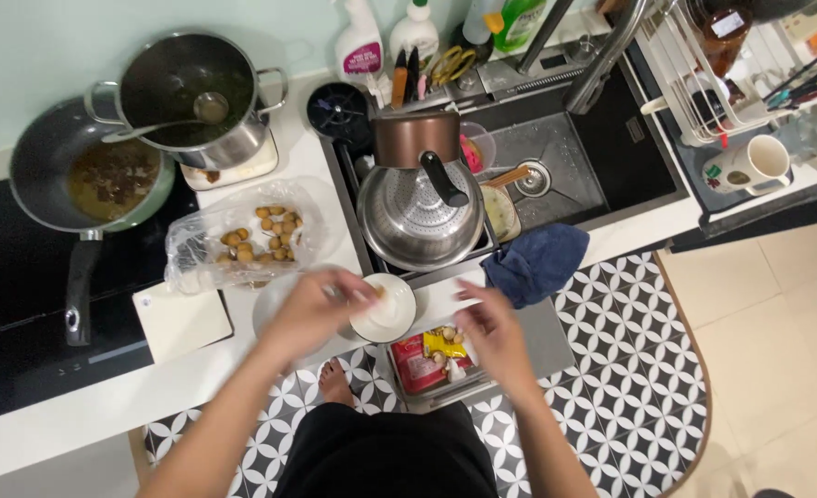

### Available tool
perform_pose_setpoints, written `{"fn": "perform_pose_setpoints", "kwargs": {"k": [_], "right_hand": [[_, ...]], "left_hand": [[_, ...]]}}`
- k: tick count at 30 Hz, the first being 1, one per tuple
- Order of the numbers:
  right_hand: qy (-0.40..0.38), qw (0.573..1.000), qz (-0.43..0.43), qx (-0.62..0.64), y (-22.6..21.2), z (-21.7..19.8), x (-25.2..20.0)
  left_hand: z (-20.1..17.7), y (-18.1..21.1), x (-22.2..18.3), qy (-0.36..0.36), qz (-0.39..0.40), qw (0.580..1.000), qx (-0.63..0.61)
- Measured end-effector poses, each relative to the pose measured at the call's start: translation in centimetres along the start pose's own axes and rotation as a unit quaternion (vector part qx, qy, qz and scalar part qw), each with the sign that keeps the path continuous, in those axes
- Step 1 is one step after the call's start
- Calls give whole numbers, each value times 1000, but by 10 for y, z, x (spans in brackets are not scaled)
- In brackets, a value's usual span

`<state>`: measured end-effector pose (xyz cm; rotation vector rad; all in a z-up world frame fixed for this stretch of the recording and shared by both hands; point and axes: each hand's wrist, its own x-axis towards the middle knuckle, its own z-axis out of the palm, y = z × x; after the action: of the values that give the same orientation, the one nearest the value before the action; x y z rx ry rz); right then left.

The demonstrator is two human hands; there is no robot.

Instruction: Peel longans by hand and place the fruit into a bowl.

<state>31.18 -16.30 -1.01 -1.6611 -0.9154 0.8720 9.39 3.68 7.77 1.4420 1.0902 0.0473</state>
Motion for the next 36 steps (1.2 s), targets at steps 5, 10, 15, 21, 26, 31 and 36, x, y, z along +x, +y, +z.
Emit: {"fn": "perform_pose_setpoints", "kwargs": {"k": [5,10,15,21,26,31,36], "right_hand": [[-83,967,-37,238,-56,19,-31],[-33,927,-31,373,-42,1,-42],[5,927,-36,373,-49,-10,-55],[40,958,-83,270,-66,-16,-67],[64,973,-108,194,-74,-23,-74],[57,979,-155,123,-91,-29,-74],[55,977,-204,-27,-100,-37,-72]], "left_hand": [[75,-21,-31,-133,113,968,-182],[80,24,-69,-25,128,984,-118],[94,19,-78,-90,295,941,-140],[93,36,-94,-104,298,944,-91],[94,41,-99,-124,287,946,-85],[100,36,-97,-138,266,949,-96],[103,37,-93,-165,199,958,-120]]}}
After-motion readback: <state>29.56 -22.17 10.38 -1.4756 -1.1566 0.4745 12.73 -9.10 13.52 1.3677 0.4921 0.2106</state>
